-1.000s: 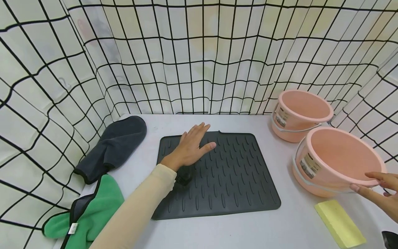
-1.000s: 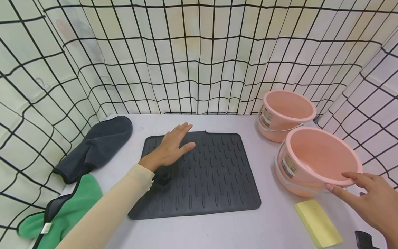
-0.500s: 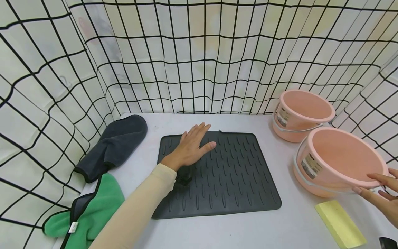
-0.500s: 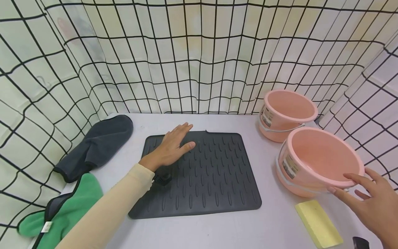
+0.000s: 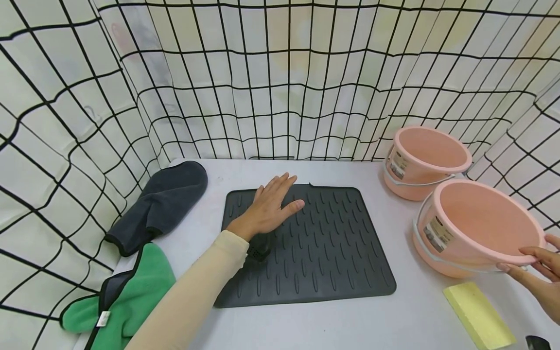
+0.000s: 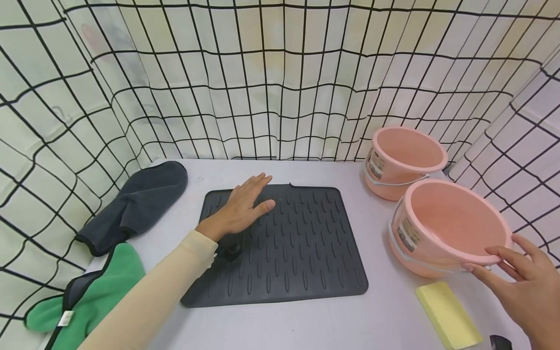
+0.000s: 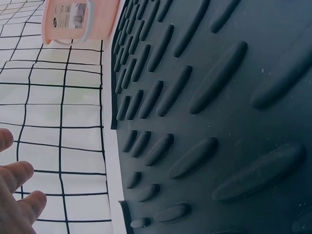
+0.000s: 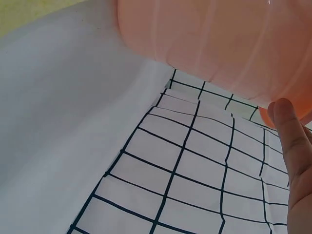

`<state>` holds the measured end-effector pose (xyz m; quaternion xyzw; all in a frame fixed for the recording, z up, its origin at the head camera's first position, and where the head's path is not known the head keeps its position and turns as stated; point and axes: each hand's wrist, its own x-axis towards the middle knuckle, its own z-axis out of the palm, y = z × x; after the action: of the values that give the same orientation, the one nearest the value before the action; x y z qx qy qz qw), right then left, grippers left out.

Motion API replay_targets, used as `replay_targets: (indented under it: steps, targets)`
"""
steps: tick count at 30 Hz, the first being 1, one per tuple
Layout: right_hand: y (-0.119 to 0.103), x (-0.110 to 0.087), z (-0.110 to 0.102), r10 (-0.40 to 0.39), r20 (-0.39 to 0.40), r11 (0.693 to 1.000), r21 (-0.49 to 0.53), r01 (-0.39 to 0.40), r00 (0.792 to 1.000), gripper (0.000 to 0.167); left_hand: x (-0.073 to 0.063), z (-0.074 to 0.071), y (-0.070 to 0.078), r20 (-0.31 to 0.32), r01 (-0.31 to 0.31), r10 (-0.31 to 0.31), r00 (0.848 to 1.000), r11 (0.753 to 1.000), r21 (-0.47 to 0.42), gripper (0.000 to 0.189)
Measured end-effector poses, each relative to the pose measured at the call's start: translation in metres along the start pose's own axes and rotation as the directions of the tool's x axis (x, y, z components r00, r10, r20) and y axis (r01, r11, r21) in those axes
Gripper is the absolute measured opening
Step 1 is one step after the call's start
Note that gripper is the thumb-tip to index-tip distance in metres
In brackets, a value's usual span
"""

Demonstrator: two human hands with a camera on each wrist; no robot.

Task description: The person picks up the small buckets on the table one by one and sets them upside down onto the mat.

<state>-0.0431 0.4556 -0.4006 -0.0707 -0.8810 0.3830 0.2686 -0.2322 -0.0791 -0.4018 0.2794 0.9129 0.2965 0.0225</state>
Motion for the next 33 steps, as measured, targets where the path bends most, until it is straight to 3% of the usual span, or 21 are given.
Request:
replay_targets:
  steps: [3, 8, 14, 20, 25, 28, 32, 33]
  targets:
    - [0.001, -0.001, 0.000, -0.005, 0.005, 1.000, 0.003, 0.005, 1.000, 0.055, 0.000, 0.000, 0.000, -0.002, -0.001, 0.001, 1.000, 1.000, 0.001, 0.105]
    - [0.002, 0.000, -0.001, -0.026, 0.011, 0.999, -0.021, 0.026, 1.000, 0.047, 0.000, 0.001, 0.000, 0.001, -0.005, 0.005, 1.000, 1.000, -0.005, 0.103]
    - [-0.003, 0.001, 0.002, -0.034, -0.044, 0.999, -0.021, 0.033, 0.998, 0.050, -0.001, 0.002, 0.001, 0.006, -0.012, 0.012, 1.000, 1.000, -0.009, 0.098]
    - [-0.015, -0.001, 0.004, -0.046, -0.065, 0.997, 0.051, 0.049, 0.997, 0.058, -0.002, 0.004, 0.004, 0.008, -0.019, 0.019, 1.000, 1.000, -0.024, 0.093]
    - [-0.029, -0.001, 0.007, -0.025, -0.084, 0.989, 0.143, 0.037, 0.996, 0.047, -0.003, 0.008, 0.008, 0.009, -0.043, 0.043, 0.999, 0.998, -0.043, 0.087]
    - [-0.039, -0.001, 0.011, -0.058, -0.098, 0.987, 0.144, 0.072, 0.993, 0.038, -0.003, 0.012, 0.012, 0.011, -0.058, 0.059, 0.998, 0.997, -0.052, 0.091]
    - [-0.051, -0.003, 0.018, -0.144, -0.084, 0.950, 0.268, 0.162, 0.986, 0.034, -0.003, 0.018, 0.018, 0.020, -0.076, 0.077, 0.997, 0.996, -0.056, 0.102]
    - [-0.053, -0.004, 0.020, -0.176, -0.080, 0.916, 0.352, 0.193, 0.981, 0.034, -0.003, 0.019, 0.020, 0.023, -0.083, 0.084, 0.996, 0.995, -0.057, 0.105]
